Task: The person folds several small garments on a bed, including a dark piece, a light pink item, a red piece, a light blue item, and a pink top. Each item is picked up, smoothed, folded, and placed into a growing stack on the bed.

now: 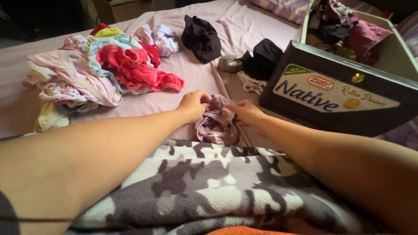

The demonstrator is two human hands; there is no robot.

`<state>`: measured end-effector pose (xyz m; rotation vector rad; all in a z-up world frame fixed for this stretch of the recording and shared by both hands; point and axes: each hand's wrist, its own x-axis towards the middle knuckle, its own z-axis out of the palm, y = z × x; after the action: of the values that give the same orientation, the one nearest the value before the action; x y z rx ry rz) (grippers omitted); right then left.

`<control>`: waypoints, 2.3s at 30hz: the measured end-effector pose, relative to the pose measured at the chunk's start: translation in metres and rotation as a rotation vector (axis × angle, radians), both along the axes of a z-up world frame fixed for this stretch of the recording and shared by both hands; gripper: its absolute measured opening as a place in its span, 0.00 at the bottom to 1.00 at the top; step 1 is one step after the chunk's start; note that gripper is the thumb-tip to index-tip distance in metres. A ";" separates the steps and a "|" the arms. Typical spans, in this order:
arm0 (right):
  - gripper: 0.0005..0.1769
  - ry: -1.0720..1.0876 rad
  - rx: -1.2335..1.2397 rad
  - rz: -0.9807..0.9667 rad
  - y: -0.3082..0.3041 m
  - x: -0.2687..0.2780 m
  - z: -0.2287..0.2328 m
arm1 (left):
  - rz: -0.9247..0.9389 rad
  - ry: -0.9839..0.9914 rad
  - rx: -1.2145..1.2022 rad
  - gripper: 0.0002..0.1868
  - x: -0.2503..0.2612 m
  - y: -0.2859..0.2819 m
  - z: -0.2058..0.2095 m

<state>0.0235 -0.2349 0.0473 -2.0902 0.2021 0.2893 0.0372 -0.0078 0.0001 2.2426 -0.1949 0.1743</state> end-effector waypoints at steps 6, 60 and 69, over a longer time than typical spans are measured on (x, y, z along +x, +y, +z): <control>0.11 -0.058 0.168 0.146 0.001 0.033 -0.033 | 0.412 0.067 0.113 0.37 0.003 0.000 -0.003; 0.13 -0.505 -0.235 0.810 0.002 -0.003 0.002 | -0.610 0.089 0.444 0.28 -0.010 0.062 0.043; 0.14 -0.435 -0.061 0.577 0.015 0.011 -0.027 | -0.641 -0.091 0.292 0.15 -0.004 0.051 0.009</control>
<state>0.0348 -0.2198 0.0200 -2.1793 -0.6668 0.1603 0.0336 0.0428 0.0096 2.3341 -1.0232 -0.1060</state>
